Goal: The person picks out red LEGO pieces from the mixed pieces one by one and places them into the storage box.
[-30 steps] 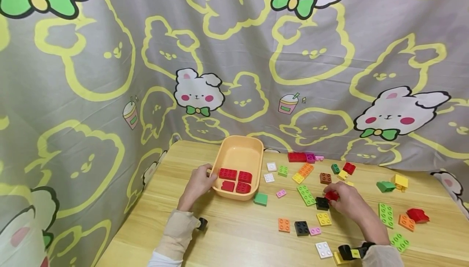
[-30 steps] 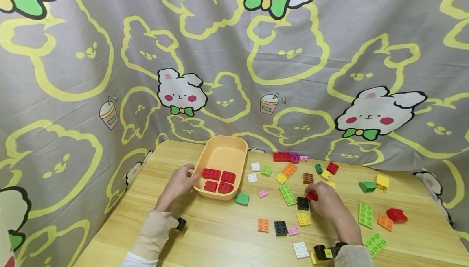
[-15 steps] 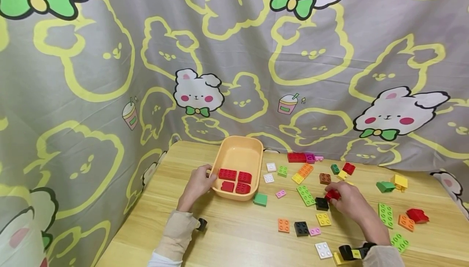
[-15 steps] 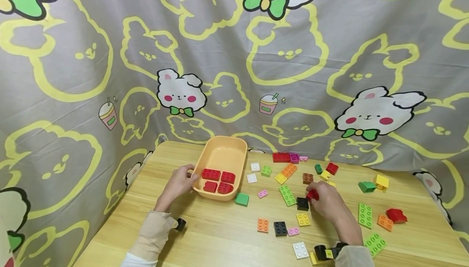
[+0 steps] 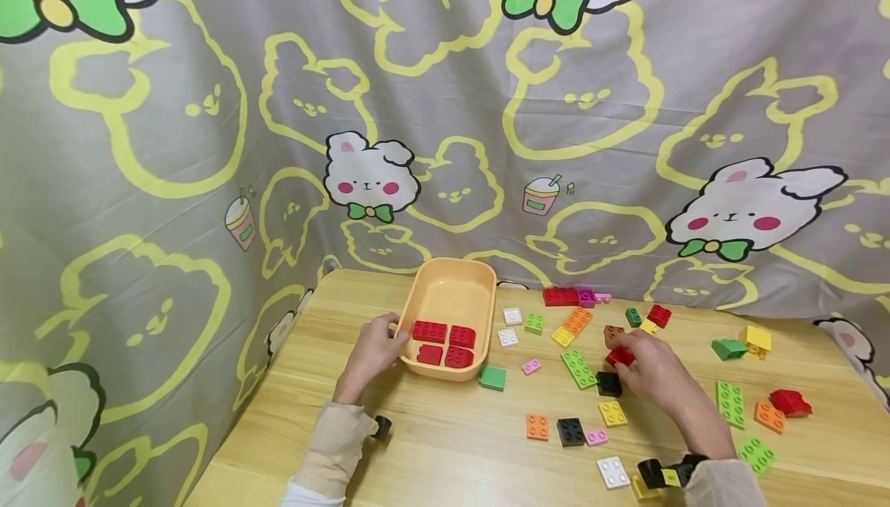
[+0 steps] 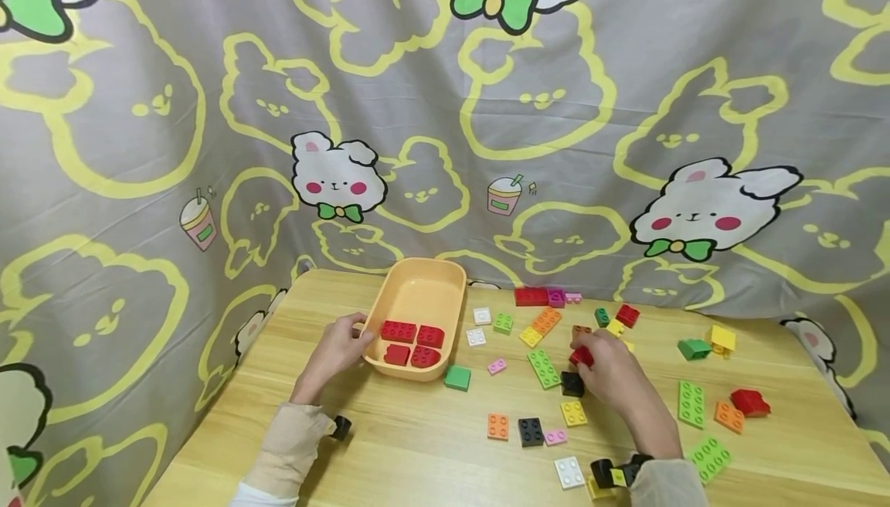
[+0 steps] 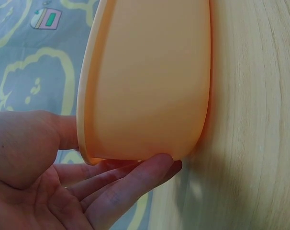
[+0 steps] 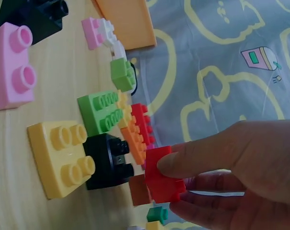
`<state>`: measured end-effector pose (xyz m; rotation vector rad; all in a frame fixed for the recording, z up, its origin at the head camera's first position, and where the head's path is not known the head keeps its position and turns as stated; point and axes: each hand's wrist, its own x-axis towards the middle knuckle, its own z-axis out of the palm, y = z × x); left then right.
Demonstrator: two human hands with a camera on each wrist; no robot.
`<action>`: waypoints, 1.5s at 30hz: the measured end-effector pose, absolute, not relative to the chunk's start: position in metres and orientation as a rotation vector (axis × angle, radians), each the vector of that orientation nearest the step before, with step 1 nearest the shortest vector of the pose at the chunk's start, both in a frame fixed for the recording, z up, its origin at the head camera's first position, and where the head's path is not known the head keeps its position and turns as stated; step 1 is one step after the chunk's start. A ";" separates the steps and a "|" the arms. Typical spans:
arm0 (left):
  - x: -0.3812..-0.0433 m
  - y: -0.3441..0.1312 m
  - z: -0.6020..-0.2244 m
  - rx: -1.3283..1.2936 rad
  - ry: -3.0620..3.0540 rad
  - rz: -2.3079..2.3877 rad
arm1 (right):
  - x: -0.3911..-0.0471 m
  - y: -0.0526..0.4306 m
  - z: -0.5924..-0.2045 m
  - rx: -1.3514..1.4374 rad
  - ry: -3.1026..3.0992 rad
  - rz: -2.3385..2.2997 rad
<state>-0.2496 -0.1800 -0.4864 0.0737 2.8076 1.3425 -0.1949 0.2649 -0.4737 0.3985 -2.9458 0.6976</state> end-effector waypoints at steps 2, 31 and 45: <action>-0.250 -0.181 -0.487 0.080 2.812 1.345 | -0.194 0.262 -0.470 0.399 -2.925 0.700; -0.248 -0.184 -0.486 0.063 2.816 1.339 | -0.239 0.170 -0.428 0.858 -2.761 0.546; -0.250 -0.180 -0.486 0.081 2.811 1.361 | -0.258 0.117 -0.436 1.047 -2.675 0.639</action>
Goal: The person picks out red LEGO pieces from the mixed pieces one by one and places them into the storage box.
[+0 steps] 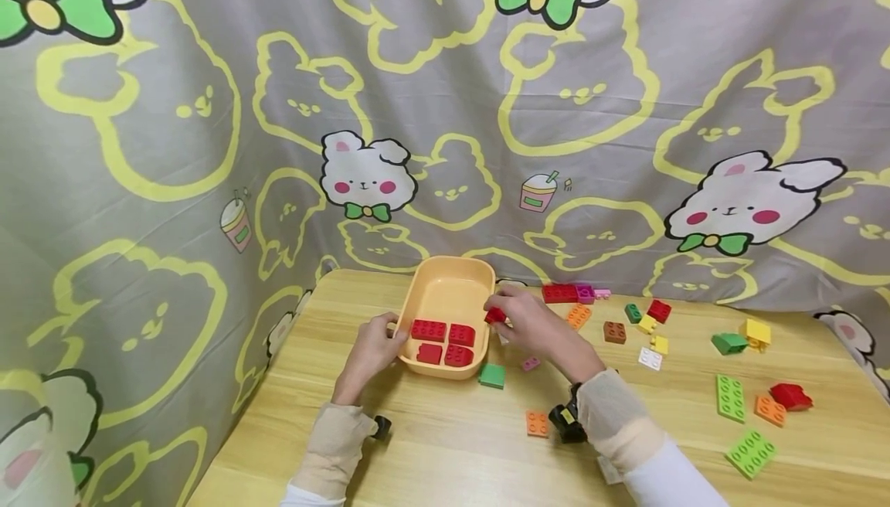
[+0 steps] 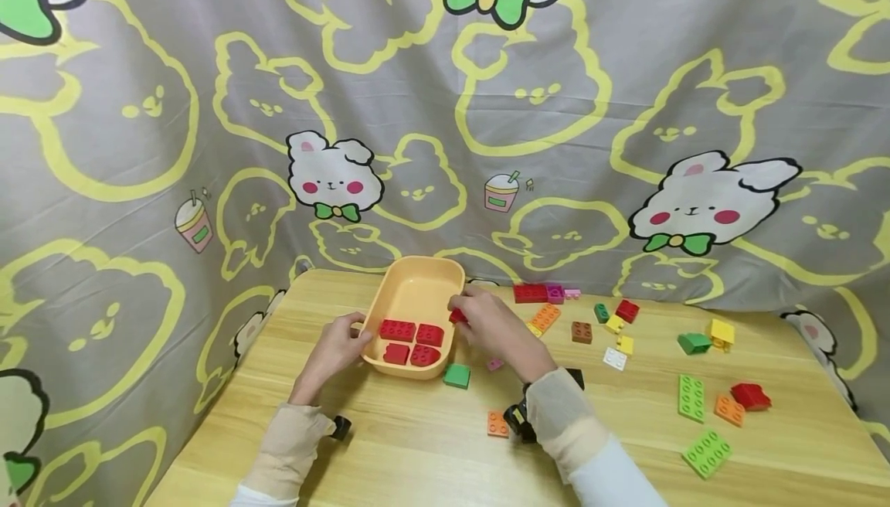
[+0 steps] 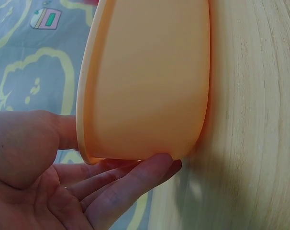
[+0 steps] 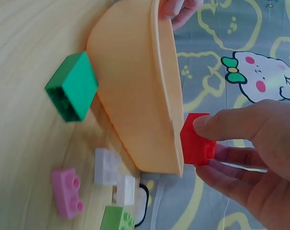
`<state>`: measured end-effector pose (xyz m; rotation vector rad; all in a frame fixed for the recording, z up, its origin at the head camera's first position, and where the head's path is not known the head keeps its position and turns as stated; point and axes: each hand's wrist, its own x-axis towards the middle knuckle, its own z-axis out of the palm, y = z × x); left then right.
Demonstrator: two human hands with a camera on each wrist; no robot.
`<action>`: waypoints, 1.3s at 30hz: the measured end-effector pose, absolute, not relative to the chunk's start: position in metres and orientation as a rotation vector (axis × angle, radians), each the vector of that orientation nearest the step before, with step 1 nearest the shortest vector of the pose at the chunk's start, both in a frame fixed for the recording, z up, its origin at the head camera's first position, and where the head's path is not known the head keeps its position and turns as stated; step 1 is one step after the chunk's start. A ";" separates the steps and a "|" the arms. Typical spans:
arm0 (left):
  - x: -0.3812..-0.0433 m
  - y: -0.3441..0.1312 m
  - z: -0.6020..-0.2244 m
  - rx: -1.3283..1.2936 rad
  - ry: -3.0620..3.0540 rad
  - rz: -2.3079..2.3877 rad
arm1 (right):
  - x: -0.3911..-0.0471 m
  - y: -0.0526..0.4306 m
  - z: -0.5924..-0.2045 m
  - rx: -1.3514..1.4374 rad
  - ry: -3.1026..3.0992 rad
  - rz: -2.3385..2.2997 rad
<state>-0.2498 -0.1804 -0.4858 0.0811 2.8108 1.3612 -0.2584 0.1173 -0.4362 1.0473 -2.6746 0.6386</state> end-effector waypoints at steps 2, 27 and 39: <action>-0.250 -0.180 -0.485 0.081 2.810 1.362 | -0.262 0.112 -0.436 1.060 -2.670 0.641; -0.251 -0.184 -0.485 0.068 2.861 1.313 | -0.305 0.063 -0.443 1.118 -2.832 0.482; -0.251 -0.182 -0.486 0.094 2.815 1.350 | -0.315 0.050 -0.451 1.071 -2.990 0.377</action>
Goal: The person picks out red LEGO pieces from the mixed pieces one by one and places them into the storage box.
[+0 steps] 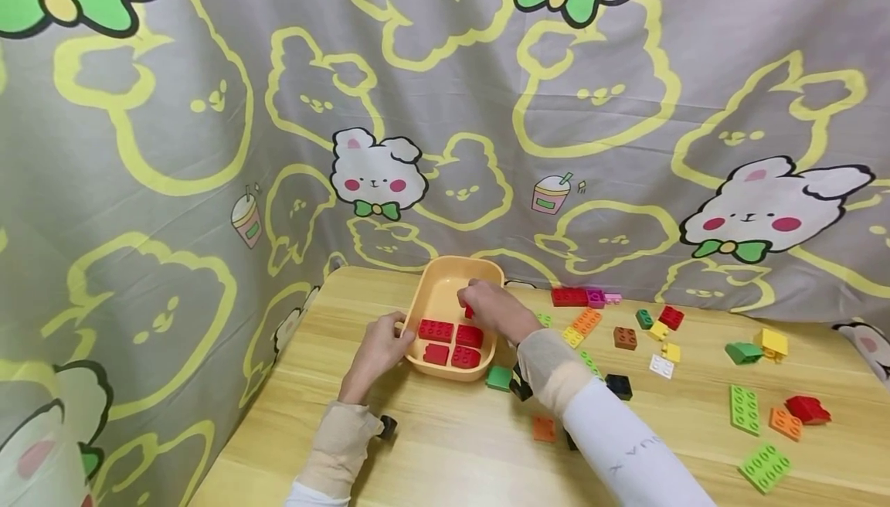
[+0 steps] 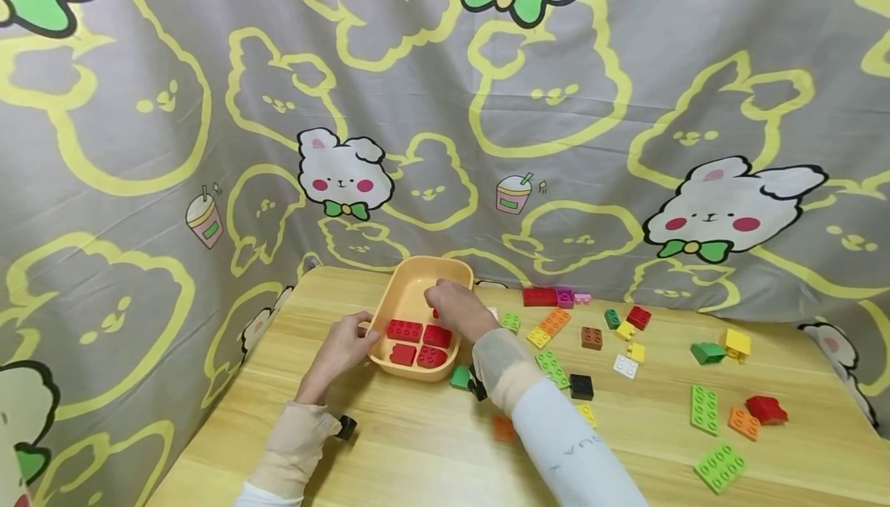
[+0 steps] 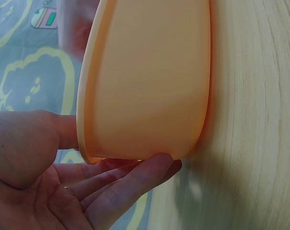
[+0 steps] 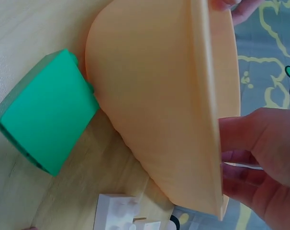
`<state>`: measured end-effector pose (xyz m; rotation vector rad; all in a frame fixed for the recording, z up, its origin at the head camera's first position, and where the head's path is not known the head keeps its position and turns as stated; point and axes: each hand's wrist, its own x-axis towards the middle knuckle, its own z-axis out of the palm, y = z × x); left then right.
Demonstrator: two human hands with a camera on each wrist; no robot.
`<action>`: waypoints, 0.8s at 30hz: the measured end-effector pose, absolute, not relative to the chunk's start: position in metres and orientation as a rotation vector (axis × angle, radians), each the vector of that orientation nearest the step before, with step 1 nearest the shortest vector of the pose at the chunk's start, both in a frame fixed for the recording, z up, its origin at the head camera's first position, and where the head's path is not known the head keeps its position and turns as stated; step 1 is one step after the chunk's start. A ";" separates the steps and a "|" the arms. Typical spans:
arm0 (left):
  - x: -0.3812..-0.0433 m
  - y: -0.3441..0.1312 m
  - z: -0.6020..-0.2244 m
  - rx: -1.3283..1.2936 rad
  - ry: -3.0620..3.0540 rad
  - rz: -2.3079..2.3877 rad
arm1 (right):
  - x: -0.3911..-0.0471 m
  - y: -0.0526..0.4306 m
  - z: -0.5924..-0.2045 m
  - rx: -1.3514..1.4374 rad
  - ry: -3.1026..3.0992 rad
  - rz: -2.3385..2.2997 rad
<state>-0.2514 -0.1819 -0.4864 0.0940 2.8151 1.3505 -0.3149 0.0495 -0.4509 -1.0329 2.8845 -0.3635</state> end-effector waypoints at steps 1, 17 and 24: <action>-0.252 -0.182 -0.487 0.096 2.814 1.348 | -0.315 0.049 -0.452 -1.018 2.883 -0.351; -0.252 -0.181 -0.485 0.095 2.815 1.344 | -0.322 0.041 -0.467 -0.918 2.858 -0.284; -0.252 -0.182 -0.486 0.073 2.815 1.333 | -0.320 0.042 -0.462 -0.911 2.819 -0.298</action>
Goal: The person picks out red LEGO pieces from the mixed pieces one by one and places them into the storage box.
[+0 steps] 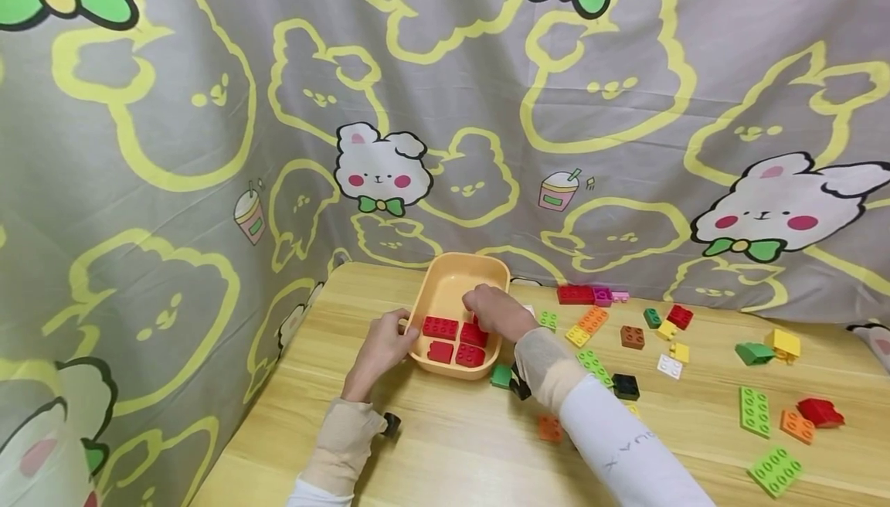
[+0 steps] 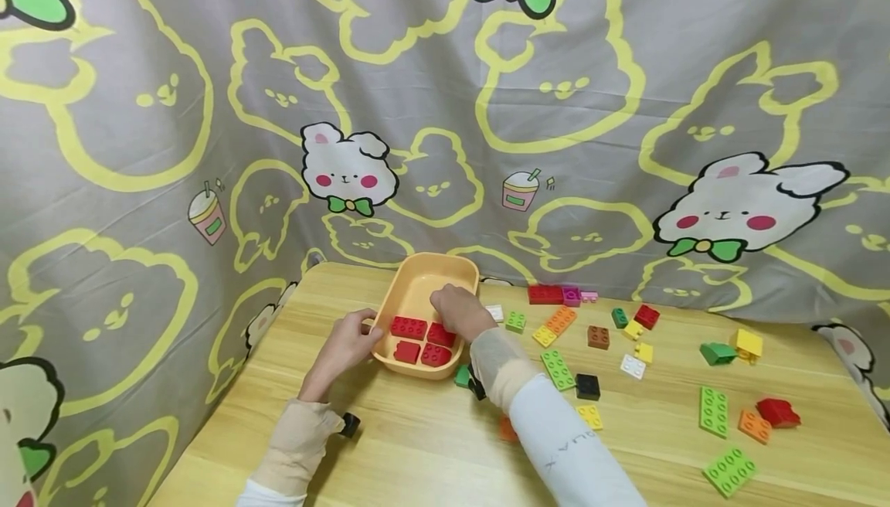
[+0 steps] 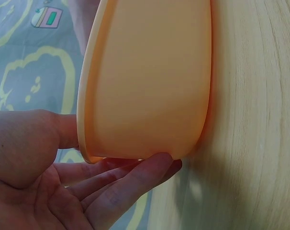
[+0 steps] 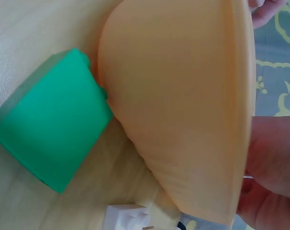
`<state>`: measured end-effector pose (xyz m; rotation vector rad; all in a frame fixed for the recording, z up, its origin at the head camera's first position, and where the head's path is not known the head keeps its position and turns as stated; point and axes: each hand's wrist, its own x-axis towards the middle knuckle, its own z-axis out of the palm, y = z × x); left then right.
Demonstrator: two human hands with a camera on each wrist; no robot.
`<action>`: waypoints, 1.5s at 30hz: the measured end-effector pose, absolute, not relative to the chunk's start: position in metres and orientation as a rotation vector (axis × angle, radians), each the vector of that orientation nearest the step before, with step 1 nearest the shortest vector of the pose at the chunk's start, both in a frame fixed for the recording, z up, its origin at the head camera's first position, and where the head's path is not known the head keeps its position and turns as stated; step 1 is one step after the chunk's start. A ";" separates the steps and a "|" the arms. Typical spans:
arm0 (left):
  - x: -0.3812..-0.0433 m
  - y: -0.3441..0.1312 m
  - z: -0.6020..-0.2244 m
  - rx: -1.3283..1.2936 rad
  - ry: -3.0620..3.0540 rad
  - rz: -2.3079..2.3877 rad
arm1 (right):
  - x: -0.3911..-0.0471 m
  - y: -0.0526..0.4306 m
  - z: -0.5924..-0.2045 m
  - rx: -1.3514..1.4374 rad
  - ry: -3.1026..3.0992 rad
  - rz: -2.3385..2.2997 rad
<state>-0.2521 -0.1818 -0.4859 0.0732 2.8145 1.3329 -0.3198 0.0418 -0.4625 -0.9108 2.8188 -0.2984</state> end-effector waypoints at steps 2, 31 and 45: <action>-0.252 -0.181 -0.486 0.073 2.813 1.332 | -0.317 0.043 -0.457 -0.890 2.798 -0.307; -0.251 -0.180 -0.484 0.076 2.836 1.318 | -0.289 0.153 -0.439 -0.975 3.114 -0.613; -0.250 -0.180 -0.484 0.054 2.801 1.336 | -0.316 0.202 -0.474 -0.861 3.071 -0.507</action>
